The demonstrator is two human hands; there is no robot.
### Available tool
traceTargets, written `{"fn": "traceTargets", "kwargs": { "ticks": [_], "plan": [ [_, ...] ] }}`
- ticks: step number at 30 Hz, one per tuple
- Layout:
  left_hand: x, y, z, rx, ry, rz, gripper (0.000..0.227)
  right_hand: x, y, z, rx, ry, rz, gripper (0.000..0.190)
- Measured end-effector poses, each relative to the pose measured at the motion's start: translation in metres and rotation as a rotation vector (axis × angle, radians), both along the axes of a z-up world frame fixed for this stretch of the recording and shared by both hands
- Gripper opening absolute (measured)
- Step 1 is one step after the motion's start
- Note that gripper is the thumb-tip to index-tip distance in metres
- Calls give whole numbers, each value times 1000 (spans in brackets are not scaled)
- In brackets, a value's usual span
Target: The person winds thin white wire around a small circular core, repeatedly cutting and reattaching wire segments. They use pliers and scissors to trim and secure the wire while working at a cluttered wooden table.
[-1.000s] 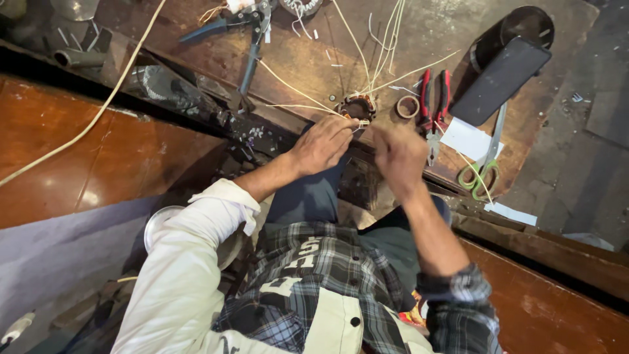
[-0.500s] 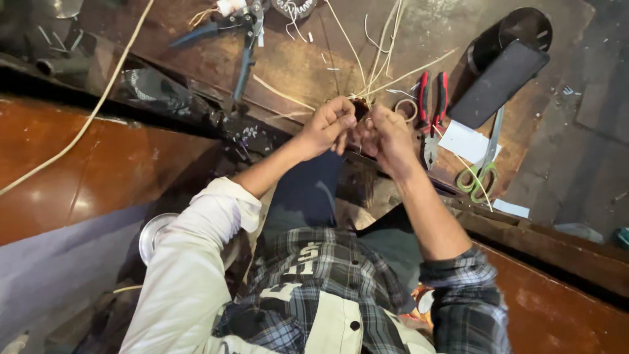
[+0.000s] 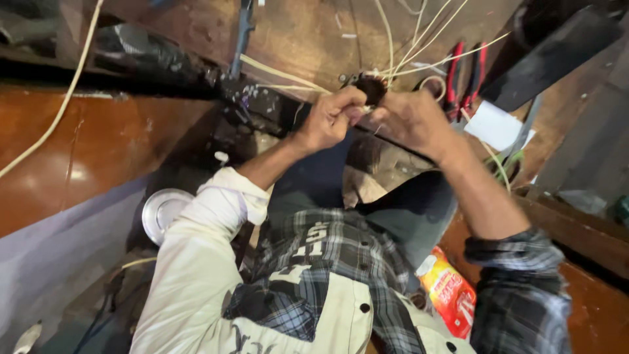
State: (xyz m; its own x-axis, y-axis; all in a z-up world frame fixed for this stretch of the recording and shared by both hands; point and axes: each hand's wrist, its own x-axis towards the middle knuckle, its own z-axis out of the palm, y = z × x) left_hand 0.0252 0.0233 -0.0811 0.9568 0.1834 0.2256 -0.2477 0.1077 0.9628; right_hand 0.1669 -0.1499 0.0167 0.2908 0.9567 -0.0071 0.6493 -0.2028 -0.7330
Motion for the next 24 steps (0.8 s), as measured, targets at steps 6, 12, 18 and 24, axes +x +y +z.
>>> {"fn": "traceTargets", "kwargs": {
  "ticks": [6,12,18,24],
  "plan": [
    [-20,-8,33,-445,284,138,16,-36,-12,0,145,-33,-75,16],
    [-38,-24,21,-136,415,280,17,-79,-24,9,243,-136,-69,17],
    [-28,-18,14,-374,308,-20,21,-104,-23,-5,304,63,-176,12],
    [-37,-22,38,651,-281,385,15,-99,-18,-17,298,624,-434,21]
  ]
}}
